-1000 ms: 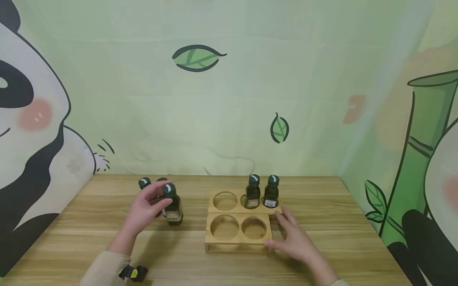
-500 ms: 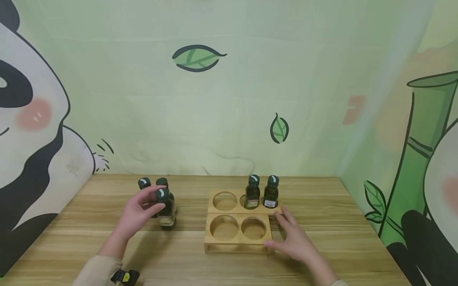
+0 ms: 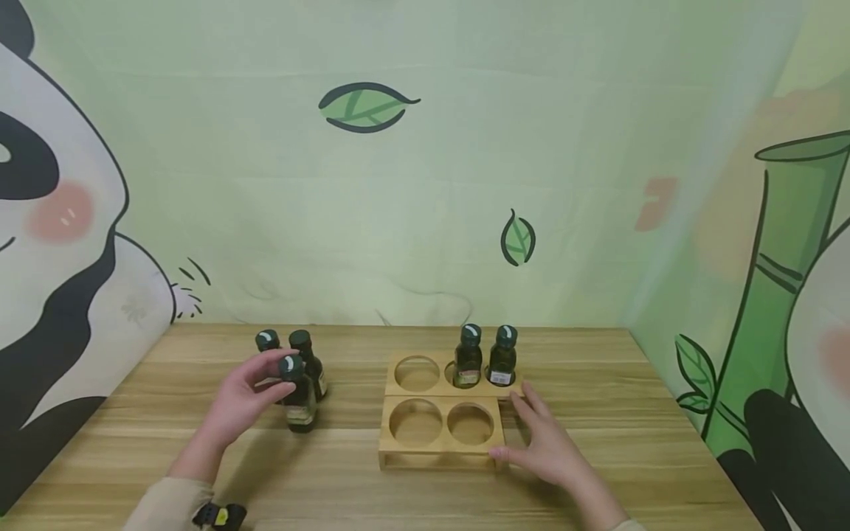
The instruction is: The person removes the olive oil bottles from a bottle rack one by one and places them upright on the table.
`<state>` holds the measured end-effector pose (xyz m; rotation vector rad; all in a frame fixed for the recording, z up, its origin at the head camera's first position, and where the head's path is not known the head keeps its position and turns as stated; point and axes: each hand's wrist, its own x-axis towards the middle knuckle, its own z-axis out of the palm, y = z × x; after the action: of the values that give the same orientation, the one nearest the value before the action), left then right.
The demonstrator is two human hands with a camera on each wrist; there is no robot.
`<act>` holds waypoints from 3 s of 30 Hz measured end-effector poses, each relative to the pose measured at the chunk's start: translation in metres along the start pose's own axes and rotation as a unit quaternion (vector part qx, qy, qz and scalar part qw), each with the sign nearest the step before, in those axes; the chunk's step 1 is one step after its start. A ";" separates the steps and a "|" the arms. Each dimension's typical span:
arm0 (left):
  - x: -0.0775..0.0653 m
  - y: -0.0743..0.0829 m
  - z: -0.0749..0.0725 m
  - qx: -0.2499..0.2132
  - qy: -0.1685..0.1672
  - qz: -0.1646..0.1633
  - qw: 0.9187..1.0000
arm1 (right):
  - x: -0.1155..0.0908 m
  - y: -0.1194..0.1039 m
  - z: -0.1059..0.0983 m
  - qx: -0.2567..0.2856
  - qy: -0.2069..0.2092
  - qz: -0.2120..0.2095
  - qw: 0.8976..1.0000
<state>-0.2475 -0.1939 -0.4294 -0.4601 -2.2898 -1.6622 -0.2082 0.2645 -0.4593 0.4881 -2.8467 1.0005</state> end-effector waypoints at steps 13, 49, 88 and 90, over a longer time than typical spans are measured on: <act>-0.001 -0.005 -0.010 0.005 -0.034 -0.005 0.999 | 0.000 -0.001 -0.001 0.004 0.001 -0.001 1.000; -0.001 -0.018 -0.017 -0.013 -0.036 -0.015 0.999 | 0.000 0.000 -0.002 0.000 0.000 0.000 1.000; -0.018 0.024 -0.037 0.097 0.035 -0.011 0.995 | -0.002 0.000 -0.001 0.000 -0.005 0.004 1.000; -0.018 0.027 -0.036 0.098 0.040 -0.008 0.994 | -0.002 0.001 -0.001 -0.001 -0.003 0.003 1.000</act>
<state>-0.2186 -0.2222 -0.4021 -0.3253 -2.3716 -1.4182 -0.2070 0.2660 -0.4590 0.4855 -2.8558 0.9999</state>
